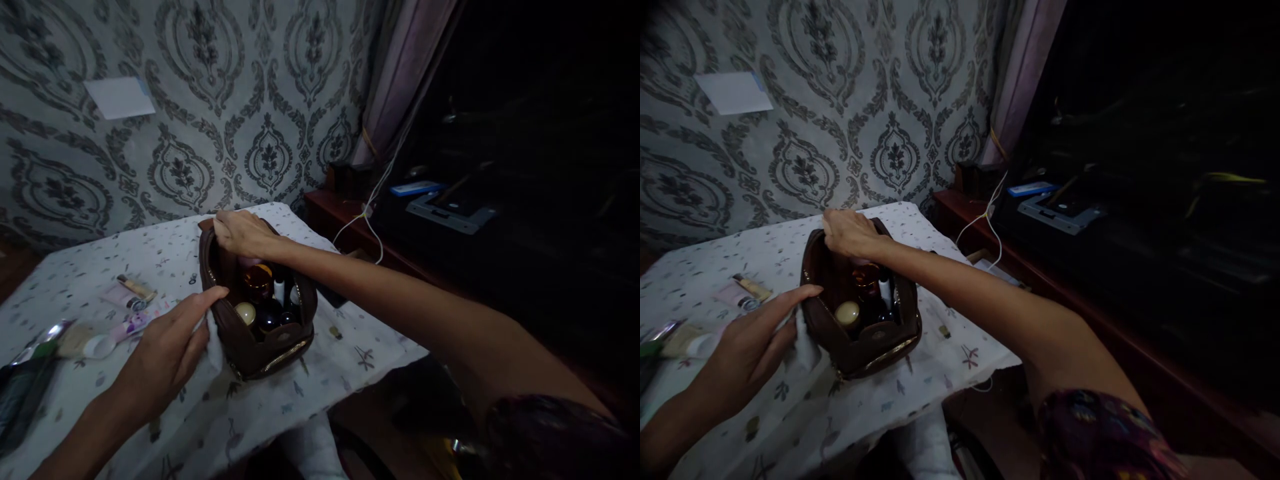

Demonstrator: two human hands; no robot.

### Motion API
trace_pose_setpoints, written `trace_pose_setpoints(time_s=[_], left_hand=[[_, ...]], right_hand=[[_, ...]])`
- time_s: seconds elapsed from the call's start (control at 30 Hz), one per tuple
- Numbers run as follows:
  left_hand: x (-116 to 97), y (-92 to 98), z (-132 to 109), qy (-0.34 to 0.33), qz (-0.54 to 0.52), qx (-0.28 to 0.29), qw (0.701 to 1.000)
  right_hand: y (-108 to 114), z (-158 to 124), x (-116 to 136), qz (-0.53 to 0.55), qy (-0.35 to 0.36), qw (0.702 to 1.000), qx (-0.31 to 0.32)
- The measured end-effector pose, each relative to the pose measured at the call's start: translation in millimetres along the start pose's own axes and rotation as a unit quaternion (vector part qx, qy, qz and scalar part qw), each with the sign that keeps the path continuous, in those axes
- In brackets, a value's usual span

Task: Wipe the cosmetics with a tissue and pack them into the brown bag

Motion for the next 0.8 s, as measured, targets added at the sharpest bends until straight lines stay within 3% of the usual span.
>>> trace_pose_setpoints(time_s=[0.8], left_hand=[[-2.9, 0.3, 2.3, 0.024, -0.006, 0.03, 0.999]], right_hand=[[-5.7, -0.9, -1.9, 0.046, -0.008, 0.999, 0.0]])
Point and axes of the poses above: each hand's wrist, its own z-axis towards the middle knuckle, its own y-axis out of the back of the hand, x = y × z, the point moved 6 cm from there along z, towards the middle knuckle, and after that the axes turned 6 degrees about y, right-handed, at the moved point
